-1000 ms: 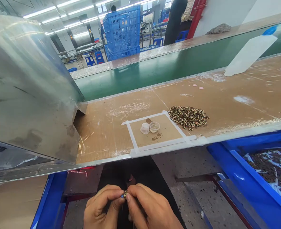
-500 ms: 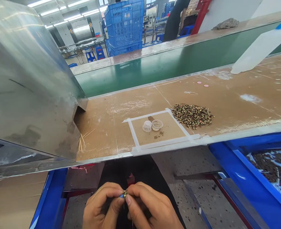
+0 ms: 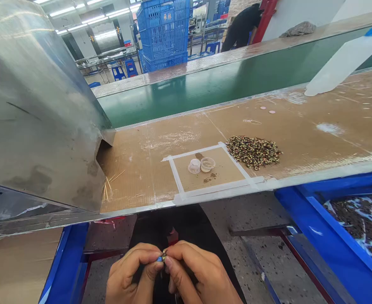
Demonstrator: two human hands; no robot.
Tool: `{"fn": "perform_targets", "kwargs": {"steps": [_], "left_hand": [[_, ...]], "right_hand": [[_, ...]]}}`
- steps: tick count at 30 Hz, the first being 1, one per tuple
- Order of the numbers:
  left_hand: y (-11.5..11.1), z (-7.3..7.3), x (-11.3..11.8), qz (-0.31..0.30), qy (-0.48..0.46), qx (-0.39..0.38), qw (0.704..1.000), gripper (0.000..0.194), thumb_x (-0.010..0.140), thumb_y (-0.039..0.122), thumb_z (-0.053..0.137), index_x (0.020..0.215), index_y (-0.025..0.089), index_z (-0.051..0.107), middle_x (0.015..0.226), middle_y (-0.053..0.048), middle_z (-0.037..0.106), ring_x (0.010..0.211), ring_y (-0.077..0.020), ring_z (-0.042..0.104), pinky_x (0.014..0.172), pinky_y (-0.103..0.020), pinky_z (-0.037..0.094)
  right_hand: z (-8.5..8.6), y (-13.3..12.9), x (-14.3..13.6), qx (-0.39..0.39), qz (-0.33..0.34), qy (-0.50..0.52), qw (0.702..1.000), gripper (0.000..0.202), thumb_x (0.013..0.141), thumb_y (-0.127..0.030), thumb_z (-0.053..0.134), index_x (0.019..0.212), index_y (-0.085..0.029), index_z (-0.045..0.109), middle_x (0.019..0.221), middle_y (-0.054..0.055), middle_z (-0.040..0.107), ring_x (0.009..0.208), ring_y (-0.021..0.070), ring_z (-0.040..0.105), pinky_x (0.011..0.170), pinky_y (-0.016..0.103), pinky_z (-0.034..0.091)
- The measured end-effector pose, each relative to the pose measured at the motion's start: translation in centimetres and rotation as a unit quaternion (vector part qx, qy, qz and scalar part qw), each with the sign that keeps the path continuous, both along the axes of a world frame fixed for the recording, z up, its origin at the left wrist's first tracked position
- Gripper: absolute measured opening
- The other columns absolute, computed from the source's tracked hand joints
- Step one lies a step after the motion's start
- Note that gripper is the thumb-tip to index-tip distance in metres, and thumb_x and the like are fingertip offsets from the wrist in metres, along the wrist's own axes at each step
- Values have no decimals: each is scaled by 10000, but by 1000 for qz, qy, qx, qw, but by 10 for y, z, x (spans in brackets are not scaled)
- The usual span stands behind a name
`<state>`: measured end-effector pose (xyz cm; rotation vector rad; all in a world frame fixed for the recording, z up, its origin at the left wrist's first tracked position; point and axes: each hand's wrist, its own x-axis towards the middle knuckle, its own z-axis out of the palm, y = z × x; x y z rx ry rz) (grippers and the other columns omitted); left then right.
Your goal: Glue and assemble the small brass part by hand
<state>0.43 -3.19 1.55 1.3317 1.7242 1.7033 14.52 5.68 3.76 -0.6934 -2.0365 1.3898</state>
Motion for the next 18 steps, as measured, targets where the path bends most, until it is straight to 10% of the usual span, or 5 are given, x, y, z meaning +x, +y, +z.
{"fn": "perform_targets", "kwargs": {"steps": [4,18], "left_hand": [[-2,2,-4,-23,-5,-32,999,116,966,173,678,902,268,698,835,74,738,740,-85,678,718,-159,505],[-1,-13,1,-31,6,32,999,160,939,90,644,913,242,686,789,39,745,677,-106,690,648,-188,526]], "right_hand": [[3,7,1,126,49,-1,991,196,1067,-137,474,985,-258,605,797,-55,634,695,79,629,661,178,482],[2,5,3,127,56,-25,990,240,1062,-115,436,887,-245,537,751,-43,597,640,104,602,618,228,465]]}}
